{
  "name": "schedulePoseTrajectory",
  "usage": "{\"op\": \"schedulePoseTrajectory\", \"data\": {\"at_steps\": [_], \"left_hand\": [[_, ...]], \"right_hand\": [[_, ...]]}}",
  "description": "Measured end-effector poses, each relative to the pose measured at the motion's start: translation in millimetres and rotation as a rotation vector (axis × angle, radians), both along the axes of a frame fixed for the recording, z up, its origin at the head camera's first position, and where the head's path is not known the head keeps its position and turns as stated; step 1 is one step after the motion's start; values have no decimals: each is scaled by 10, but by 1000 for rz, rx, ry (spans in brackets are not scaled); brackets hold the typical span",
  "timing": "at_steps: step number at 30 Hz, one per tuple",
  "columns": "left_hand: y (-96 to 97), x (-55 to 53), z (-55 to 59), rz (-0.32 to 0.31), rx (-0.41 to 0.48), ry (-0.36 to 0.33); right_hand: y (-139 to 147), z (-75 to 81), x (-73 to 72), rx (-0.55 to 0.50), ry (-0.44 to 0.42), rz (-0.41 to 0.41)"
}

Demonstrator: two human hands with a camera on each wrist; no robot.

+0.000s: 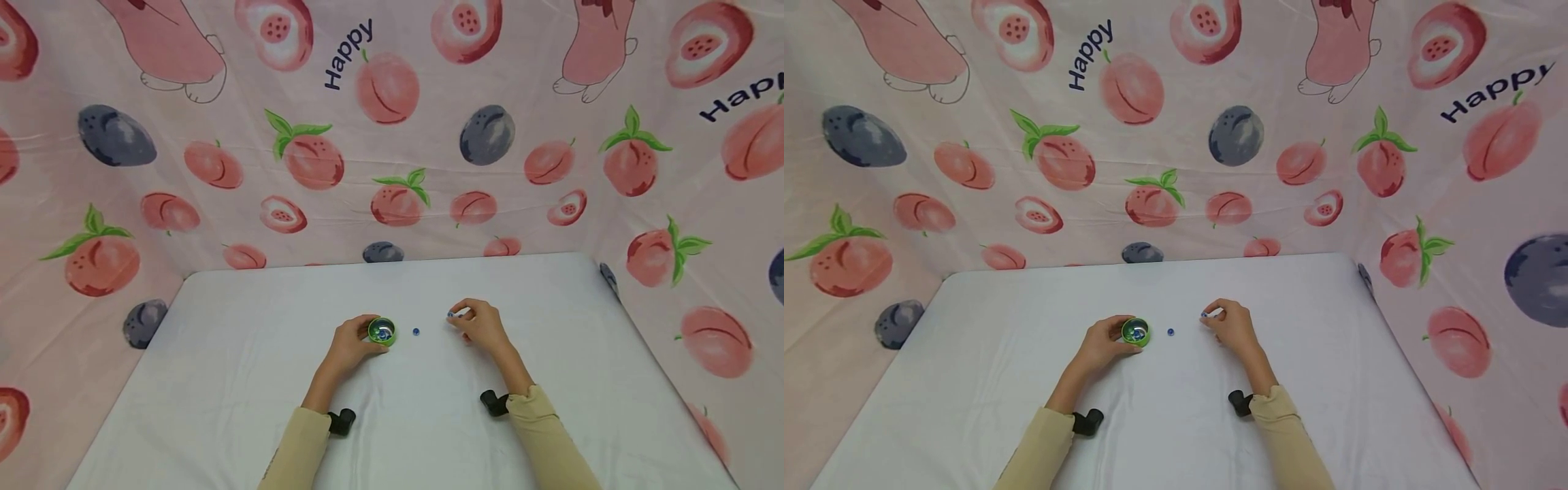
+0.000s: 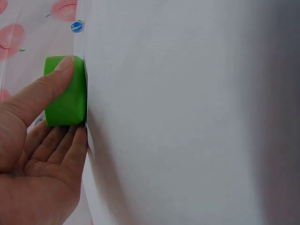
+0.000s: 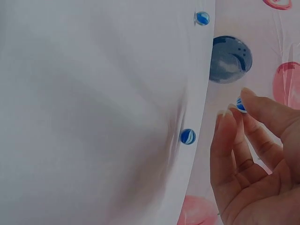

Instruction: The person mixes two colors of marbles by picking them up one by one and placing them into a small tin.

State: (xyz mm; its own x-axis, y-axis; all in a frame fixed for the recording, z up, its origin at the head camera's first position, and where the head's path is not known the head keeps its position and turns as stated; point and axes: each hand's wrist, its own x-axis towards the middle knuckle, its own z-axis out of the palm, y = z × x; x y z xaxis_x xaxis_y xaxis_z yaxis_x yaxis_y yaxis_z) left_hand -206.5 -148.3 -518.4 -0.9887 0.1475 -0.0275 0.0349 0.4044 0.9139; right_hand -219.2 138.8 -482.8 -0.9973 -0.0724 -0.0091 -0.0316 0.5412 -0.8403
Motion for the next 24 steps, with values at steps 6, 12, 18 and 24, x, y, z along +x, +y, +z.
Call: {"op": "schedulePoseTrajectory", "data": {"at_steps": [6,12,18,24], "left_hand": [[-1,-2,-8,3,-7,-8],[-4,-7,-14,1,-3,-7],[-7,-9,-8,-3,10,-2],[-5,-6,-2,-4,10,-2]], "right_hand": [[-97,16,19,-10,-6,14],[-212,38,35,-13,-10,31],[-333,57,41,-27,-13,52],[-458,80,43,-33,-17,73]]}}
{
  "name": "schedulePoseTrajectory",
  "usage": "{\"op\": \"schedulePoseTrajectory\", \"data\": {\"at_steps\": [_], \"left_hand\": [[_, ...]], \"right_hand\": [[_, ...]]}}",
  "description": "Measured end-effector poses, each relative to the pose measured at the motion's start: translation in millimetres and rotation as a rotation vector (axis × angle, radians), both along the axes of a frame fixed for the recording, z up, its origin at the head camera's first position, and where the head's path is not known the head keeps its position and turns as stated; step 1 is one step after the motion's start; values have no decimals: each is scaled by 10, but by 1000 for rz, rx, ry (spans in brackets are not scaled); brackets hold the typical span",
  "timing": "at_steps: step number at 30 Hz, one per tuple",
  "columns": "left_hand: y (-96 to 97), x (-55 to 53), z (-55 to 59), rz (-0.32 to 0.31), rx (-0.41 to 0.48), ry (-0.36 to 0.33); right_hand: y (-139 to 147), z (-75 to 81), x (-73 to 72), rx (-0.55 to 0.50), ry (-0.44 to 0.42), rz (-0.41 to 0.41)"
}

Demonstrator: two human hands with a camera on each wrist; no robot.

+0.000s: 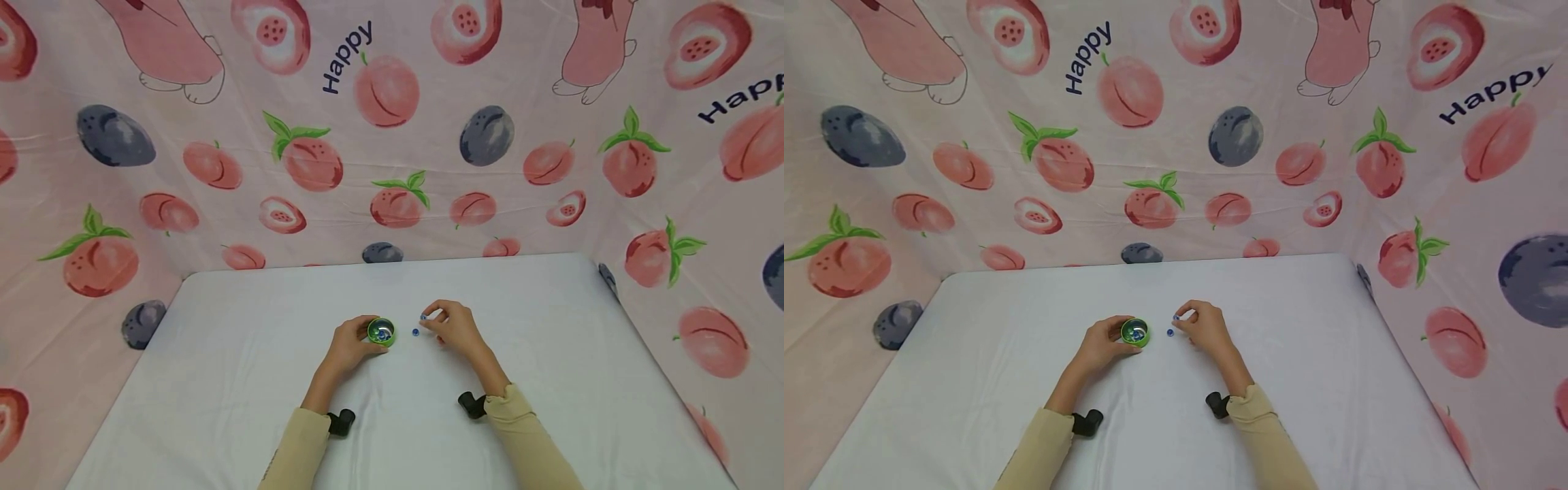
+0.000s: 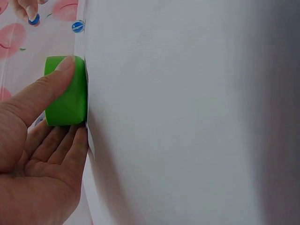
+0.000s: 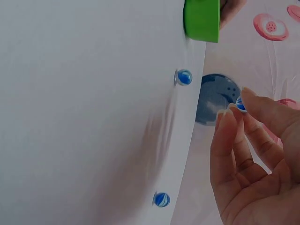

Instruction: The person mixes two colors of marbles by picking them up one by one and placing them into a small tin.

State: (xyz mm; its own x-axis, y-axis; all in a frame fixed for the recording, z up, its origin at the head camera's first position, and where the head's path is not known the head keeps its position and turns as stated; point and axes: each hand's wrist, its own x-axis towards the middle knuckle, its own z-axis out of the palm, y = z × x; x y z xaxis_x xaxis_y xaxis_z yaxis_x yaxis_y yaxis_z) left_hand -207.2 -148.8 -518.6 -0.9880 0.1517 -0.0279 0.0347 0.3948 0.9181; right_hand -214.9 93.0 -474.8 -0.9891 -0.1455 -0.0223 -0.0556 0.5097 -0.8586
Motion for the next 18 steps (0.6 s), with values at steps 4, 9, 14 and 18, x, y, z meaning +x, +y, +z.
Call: {"op": "schedulePoseTrajectory", "data": {"at_steps": [4,9,14,18], "left_hand": [[-1,-1,-1,0,6,-1],[3,-9,-4,2,-7,0],[4,-16,-1,2,-20,12],[6,-10,0,0,-13,20]], "right_hand": [[-75,22,3,-1,-1,14],[-154,27,4,-3,-1,29],[-220,25,6,-24,-7,44],[-257,7,6,-34,0,60]]}}
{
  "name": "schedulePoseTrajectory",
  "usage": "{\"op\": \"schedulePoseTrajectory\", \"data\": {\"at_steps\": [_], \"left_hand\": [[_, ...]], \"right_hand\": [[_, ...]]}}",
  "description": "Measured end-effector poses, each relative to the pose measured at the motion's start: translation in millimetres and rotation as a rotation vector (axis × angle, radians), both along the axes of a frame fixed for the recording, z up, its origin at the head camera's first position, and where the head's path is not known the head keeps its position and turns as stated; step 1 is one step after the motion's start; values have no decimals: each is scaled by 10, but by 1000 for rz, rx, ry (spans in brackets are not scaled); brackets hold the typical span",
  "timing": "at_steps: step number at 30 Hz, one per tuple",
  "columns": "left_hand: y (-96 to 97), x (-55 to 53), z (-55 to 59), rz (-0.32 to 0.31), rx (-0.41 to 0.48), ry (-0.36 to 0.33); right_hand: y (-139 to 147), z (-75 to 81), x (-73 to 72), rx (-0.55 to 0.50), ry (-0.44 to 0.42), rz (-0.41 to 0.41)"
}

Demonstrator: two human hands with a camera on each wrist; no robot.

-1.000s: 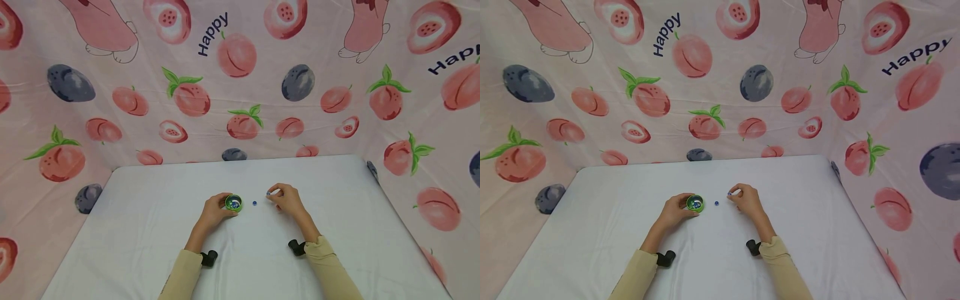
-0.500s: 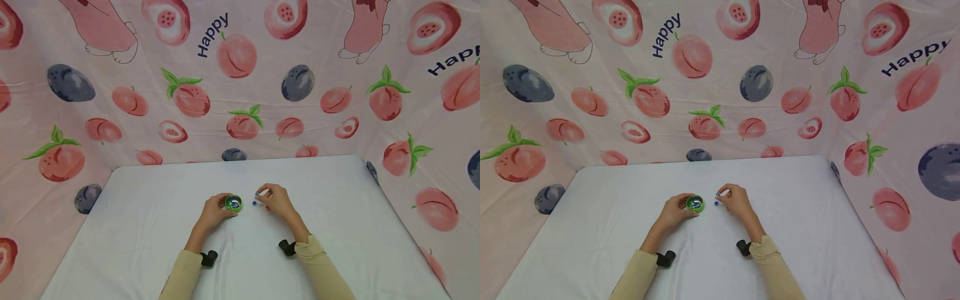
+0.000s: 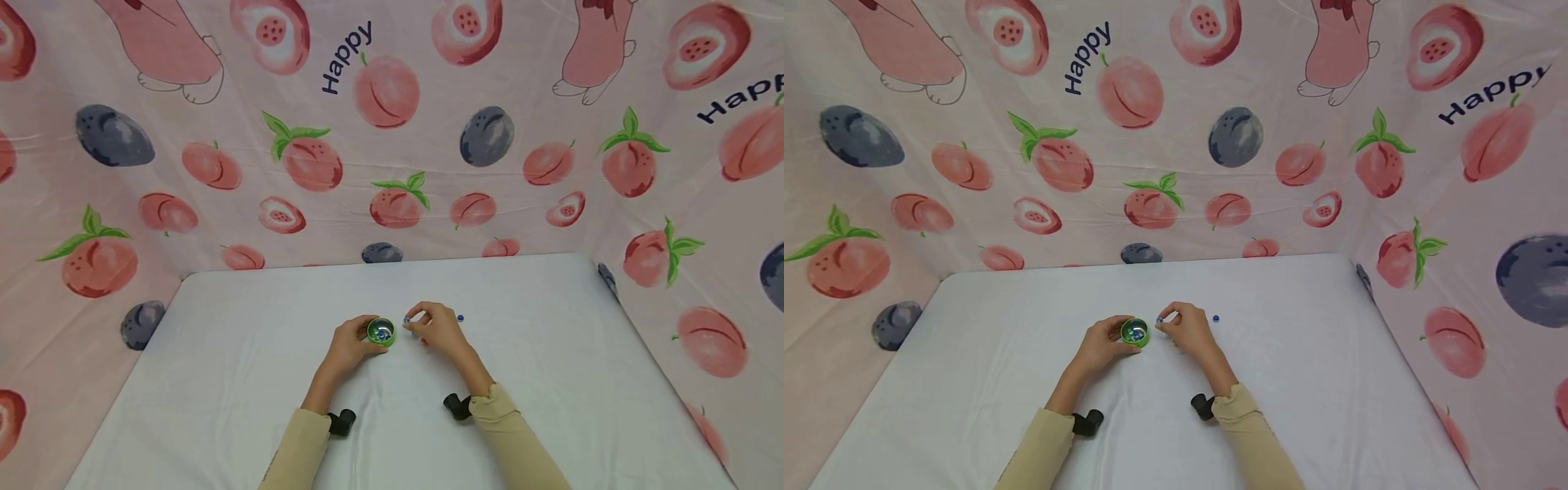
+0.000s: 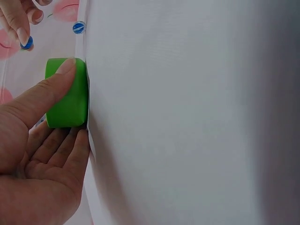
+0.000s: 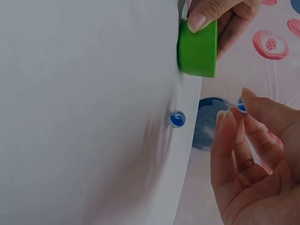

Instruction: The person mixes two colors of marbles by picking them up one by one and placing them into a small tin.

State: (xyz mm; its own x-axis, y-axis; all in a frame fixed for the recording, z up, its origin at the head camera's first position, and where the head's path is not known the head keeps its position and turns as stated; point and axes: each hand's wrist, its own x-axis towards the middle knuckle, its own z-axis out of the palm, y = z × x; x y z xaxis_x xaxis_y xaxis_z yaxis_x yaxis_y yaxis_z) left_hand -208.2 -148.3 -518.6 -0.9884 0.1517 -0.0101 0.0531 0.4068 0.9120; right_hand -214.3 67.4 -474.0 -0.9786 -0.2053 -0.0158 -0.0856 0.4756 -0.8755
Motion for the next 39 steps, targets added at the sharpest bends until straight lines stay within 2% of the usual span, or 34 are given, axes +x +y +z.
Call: {"op": "schedulePoseTrajectory", "data": {"at_steps": [8,14,23,31,39], "left_hand": [[-1,-12,-15,-1,19,6],[-18,-29,-42,-5,2,11],[-23,-26,6,-39,12,29],[-31,-35,10,-44,28,41],[-25,-47,3,-38,23,16]], "right_hand": [[-94,-18,-8,7,6,21],[-167,-48,-5,2,16,55],[-234,-95,-8,5,33,107],[-271,-129,-18,3,18,112],[-219,-125,-2,17,13,90]]}}
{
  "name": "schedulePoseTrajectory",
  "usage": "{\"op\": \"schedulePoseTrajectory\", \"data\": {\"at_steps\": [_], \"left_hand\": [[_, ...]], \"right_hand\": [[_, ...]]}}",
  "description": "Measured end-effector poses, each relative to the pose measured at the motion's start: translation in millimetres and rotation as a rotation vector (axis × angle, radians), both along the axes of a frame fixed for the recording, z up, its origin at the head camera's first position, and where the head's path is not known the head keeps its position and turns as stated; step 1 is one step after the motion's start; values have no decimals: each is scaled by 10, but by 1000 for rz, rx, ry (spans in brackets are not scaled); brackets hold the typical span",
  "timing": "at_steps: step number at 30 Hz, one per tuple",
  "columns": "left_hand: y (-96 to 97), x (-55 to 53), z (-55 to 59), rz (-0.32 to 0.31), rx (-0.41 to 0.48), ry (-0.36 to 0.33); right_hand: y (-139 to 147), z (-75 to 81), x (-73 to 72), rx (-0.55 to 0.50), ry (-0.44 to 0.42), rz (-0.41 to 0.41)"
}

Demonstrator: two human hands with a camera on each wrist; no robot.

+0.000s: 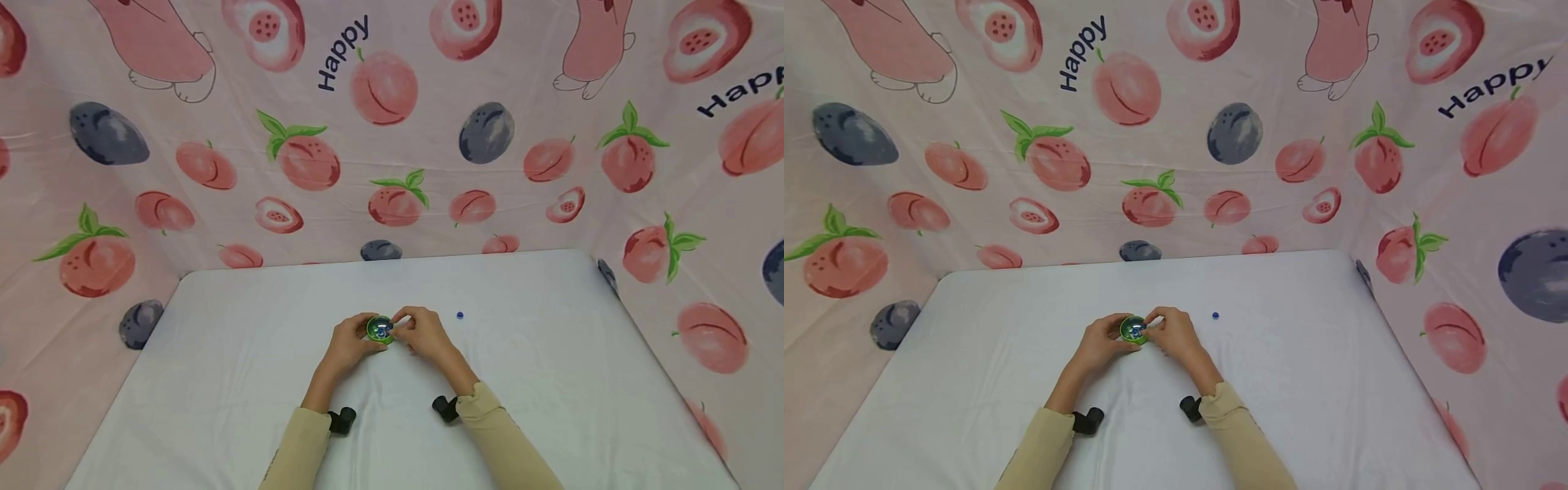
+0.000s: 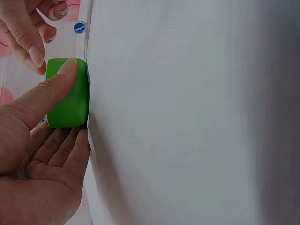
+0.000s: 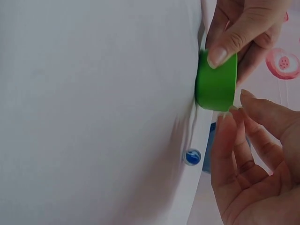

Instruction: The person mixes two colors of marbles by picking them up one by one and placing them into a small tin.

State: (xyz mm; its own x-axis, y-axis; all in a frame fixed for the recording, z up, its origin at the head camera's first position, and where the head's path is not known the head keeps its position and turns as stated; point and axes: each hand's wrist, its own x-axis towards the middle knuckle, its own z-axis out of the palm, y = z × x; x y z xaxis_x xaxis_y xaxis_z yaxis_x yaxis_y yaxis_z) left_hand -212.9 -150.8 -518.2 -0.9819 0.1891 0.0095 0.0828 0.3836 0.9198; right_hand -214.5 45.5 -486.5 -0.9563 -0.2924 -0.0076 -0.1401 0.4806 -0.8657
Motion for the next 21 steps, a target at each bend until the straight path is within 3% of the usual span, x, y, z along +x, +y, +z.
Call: {"op": "schedulePoseTrajectory", "data": {"at_steps": [9,21], "left_hand": [[-1,-9,-12,11,-1,-5],[7,18,9,16,7,-14]], "right_hand": [[196,67,-10,17,-15,-108],[548,33,-41,42,1,-214]]}}
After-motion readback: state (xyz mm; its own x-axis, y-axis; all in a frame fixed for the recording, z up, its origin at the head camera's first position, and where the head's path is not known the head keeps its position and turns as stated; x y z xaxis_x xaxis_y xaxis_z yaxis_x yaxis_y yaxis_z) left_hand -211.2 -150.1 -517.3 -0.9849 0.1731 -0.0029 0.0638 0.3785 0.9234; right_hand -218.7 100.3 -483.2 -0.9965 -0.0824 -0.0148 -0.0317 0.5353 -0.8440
